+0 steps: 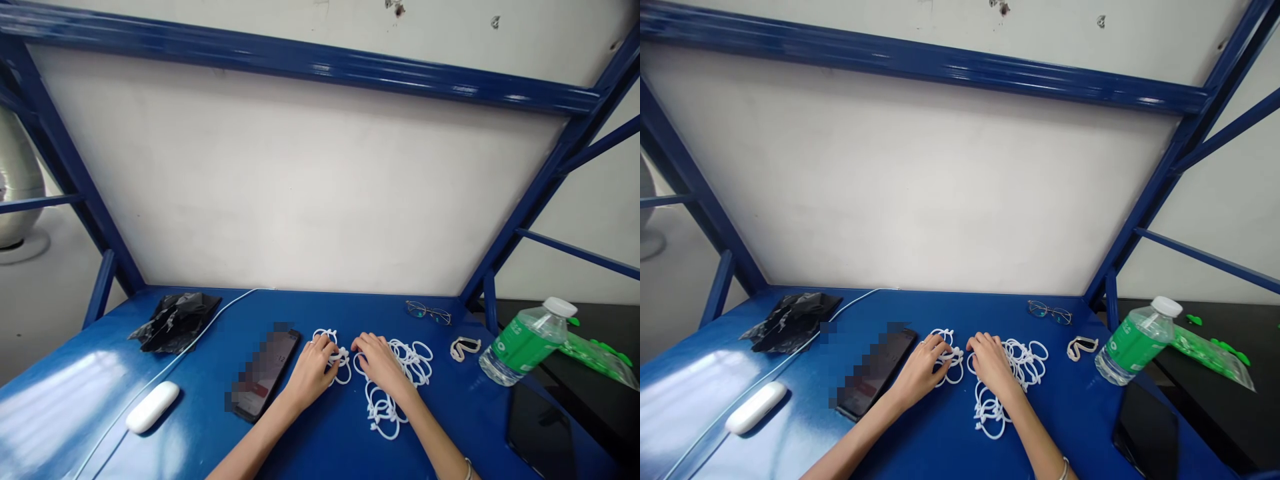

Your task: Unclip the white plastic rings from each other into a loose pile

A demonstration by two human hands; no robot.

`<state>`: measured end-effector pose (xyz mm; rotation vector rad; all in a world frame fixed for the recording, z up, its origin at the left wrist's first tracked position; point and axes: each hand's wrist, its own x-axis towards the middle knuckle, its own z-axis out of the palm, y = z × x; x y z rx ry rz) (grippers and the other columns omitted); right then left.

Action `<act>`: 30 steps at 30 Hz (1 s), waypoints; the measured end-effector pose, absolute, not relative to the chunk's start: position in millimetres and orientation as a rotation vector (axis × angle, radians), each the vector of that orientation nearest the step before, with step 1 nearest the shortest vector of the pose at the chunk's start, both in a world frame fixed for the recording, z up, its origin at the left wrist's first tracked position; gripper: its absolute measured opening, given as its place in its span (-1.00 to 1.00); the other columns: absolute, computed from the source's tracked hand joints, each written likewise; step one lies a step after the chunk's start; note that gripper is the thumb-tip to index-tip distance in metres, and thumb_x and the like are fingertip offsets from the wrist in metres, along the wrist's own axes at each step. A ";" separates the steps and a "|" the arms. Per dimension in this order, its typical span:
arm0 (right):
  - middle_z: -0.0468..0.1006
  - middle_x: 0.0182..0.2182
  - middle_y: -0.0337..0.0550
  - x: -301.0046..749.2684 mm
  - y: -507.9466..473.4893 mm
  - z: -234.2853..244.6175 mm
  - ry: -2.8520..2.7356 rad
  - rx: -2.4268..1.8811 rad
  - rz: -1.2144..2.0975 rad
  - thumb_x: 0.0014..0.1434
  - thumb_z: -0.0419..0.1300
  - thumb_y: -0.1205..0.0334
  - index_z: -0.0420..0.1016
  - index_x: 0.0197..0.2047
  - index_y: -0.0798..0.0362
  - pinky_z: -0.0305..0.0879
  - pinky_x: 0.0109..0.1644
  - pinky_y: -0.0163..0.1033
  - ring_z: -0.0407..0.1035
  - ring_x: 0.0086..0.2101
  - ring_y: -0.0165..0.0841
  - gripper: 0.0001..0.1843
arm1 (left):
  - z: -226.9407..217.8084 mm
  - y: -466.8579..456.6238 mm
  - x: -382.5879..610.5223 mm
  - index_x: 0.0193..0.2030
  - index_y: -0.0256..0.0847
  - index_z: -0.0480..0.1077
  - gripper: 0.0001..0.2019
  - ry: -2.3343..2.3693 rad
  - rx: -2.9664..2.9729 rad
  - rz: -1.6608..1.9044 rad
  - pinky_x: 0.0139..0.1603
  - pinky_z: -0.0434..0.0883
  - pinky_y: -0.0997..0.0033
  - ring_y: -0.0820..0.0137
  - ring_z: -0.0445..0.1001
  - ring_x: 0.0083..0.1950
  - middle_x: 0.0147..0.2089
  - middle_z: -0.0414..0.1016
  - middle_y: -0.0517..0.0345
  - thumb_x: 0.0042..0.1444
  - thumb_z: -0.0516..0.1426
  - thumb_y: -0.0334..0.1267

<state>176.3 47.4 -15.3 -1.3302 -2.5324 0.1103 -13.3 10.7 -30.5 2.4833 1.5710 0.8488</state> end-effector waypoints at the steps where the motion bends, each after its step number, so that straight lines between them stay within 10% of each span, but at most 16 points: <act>1: 0.49 -0.26 -0.19 176.2 48.0 -16.8 -2.536 -1.326 0.087 0.10 0.00 0.59 0.37 -0.28 0.01 0.18 -0.12 -0.15 0.36 -0.19 -0.24 -0.71 | -30.6 10.5 -12.8 -0.20 -0.18 0.31 -0.93 1.567 2.480 0.857 -0.17 0.38 0.22 0.20 0.41 -0.09 -0.14 0.40 0.07 0.18 0.07 -0.40; 23: 0.43 -0.27 -0.14 167.8 48.4 -7.9 -2.104 -1.168 0.279 0.28 -0.07 0.44 0.30 -0.25 0.00 0.29 -0.18 -0.19 0.38 -0.27 -0.28 -0.80 | -19.2 7.1 -14.3 -0.65 -0.23 0.18 -0.48 1.572 2.402 1.383 -0.34 0.17 0.36 0.42 0.27 -0.47 -0.58 0.27 0.17 0.36 -0.23 -0.32; 30: 0.40 -0.27 -0.11 161.6 41.0 -0.3 -1.960 -1.026 0.449 0.34 -0.07 0.22 0.33 -0.22 0.00 0.32 -0.16 -0.19 0.37 -0.27 -0.29 -0.82 | -14.3 -0.2 -17.3 -0.19 -0.17 0.47 -0.54 1.466 2.271 1.319 -0.12 0.33 0.31 0.35 0.46 -0.19 -0.19 0.48 0.06 0.35 -0.26 -0.31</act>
